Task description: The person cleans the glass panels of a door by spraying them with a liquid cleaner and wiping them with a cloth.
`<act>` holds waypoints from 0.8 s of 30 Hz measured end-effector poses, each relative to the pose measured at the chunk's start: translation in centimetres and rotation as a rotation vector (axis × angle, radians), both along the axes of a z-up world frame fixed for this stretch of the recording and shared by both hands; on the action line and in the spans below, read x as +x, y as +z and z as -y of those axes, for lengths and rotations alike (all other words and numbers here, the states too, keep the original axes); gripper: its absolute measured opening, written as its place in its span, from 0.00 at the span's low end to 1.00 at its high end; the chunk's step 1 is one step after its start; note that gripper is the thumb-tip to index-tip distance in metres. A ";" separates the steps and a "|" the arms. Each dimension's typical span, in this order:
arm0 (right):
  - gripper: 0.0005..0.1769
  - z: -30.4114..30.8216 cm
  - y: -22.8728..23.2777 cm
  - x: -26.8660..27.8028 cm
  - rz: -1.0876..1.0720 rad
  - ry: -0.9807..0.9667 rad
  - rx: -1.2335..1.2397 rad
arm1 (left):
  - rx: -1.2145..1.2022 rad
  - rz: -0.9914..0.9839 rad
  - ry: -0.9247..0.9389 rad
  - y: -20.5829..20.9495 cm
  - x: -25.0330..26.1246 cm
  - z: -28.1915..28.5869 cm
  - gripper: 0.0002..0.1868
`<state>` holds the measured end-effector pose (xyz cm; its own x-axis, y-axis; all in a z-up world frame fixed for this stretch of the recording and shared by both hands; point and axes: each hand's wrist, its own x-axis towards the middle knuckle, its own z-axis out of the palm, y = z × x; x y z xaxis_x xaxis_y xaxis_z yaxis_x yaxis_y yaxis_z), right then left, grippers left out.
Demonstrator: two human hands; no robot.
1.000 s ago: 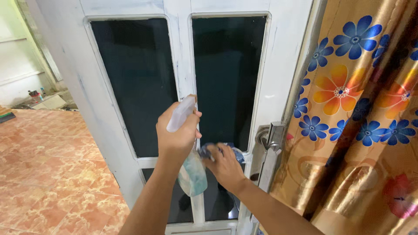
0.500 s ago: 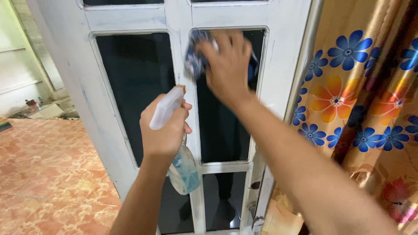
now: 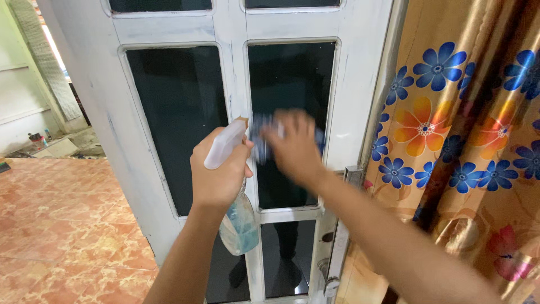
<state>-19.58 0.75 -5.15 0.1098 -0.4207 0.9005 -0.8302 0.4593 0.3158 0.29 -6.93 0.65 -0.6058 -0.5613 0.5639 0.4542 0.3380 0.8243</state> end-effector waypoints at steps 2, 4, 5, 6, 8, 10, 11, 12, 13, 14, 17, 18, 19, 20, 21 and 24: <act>0.23 -0.1 7.2 -0.9 -0.019 0.045 -0.119 | -0.003 0.012 0.008 0.5 0.1 -0.2 0.13; 0.23 -1.6 12.5 -1.3 -0.099 0.056 -0.178 | 0.003 0.004 -0.007 0.7 0.1 -0.4 0.14; 0.25 -2.1 13.0 -0.8 -0.107 0.044 -0.171 | 0.003 0.000 -0.017 0.9 0.1 -0.4 0.15; 0.26 -2.5 13.3 -0.6 -0.115 0.032 -0.165 | -0.009 0.029 0.001 0.9 0.3 -0.2 0.13; 0.28 -2.9 12.1 -0.7 -0.059 0.031 -0.176 | -0.022 0.092 0.025 0.4 0.5 -0.2 0.11; 0.29 -2.8 7.7 -0.4 0.063 0.072 -0.222 | -0.012 0.058 0.021 0.0 0.5 -0.3 0.14; 0.29 -2.8 5.0 -0.4 0.085 0.041 -0.160 | -0.008 0.043 0.021 -0.3 0.6 -0.3 0.16; 0.29 -2.9 1.9 -0.3 0.105 0.011 -0.097 | -0.003 0.042 0.021 -0.6 0.7 -0.3 0.16; 0.28 -2.9 -1.5 -0.1 0.188 0.039 -0.050 | 0.001 0.038 0.019 -0.8 0.8 -0.3 0.17; 0.25 -3.1 -4.9 0.1 0.188 0.043 0.009 | 0.005 0.034 0.017 -0.9 0.7 -0.3 0.18; 0.27 -5.0 -13.5 1.9 0.168 0.052 0.279 | 0.000 0.079 0.039 -1.1 0.7 -0.4 0.18; 0.28 -4.9 -14.1 1.6 0.236 0.047 0.284 | 0.009 0.090 0.042 -1.1 0.7 -0.5 0.18; 0.29 -4.8 -14.3 1.6 0.300 0.041 0.287 | 0.016 0.099 0.044 -0.9 0.7 -0.5 0.18; 0.30 -4.8 -13.9 1.9 0.365 0.035 0.290 | 0.024 0.108 0.047 -0.6 0.7 -0.5 0.18; 0.29 -4.6 -12.8 1.9 0.342 0.061 0.239 | 0.021 0.106 0.047 -0.4 0.9 -0.5 0.18; 0.30 -3.4 -5.0 0.3 0.225 0.032 0.068 | 0.000 0.072 0.040 0.7 1.5 -0.2 0.19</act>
